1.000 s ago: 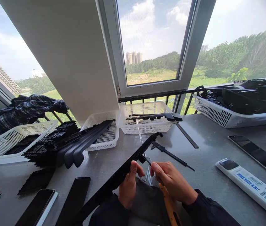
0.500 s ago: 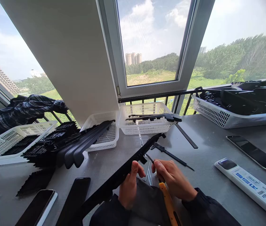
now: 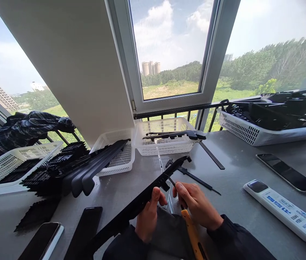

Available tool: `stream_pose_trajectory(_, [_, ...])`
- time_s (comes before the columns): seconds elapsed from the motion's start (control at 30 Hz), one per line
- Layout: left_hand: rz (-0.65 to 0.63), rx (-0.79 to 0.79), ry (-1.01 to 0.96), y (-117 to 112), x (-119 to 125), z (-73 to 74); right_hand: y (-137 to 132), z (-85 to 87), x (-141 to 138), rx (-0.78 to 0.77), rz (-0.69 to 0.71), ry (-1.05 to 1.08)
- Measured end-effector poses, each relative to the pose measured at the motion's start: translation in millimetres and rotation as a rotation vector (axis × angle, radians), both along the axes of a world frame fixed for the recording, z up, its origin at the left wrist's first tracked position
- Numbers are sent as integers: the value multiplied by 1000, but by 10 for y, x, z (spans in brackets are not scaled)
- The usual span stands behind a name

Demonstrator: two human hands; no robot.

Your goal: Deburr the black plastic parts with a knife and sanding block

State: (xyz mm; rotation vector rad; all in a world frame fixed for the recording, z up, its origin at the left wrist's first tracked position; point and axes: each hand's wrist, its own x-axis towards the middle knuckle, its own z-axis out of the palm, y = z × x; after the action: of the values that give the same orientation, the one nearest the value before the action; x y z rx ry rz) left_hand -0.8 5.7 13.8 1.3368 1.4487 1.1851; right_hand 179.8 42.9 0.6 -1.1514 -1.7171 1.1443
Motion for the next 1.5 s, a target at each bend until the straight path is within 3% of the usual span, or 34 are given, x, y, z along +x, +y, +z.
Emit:
stream_pose_trajectory(0.27, [-26,-18,-27,8,-8,17,41,12,16,-71,-139,115])
stream_pose_trajectory(0.47, [29,19,-98,23,-32,-87,84,-10,19,-81,-240,123])
stream_pose_trajectory(0.63, [-39,113,-369,71,-63,-163,78,-53,1,-103,-180,102])
stream_pose_trajectory(0.8, [-70,89,-629,115,-29,-146,53,-49,-25,-108,-133,67])
stream_pose_trajectory(1.0, [-50,95,-542,108,-1,-150,54,-12,5,-92,-136,81])
stream_pose_trajectory(1.1, [-73,104,-443,87,12,-112,63,-3,43,-73,-208,111])
stream_pose_trajectory(1.33, [-238,75,-380,8,46,-14,143,53,194,-133,-467,321])
stream_pose_trajectory(1.5, [-334,54,-411,7,15,-89,234,-29,212,-145,-455,389])
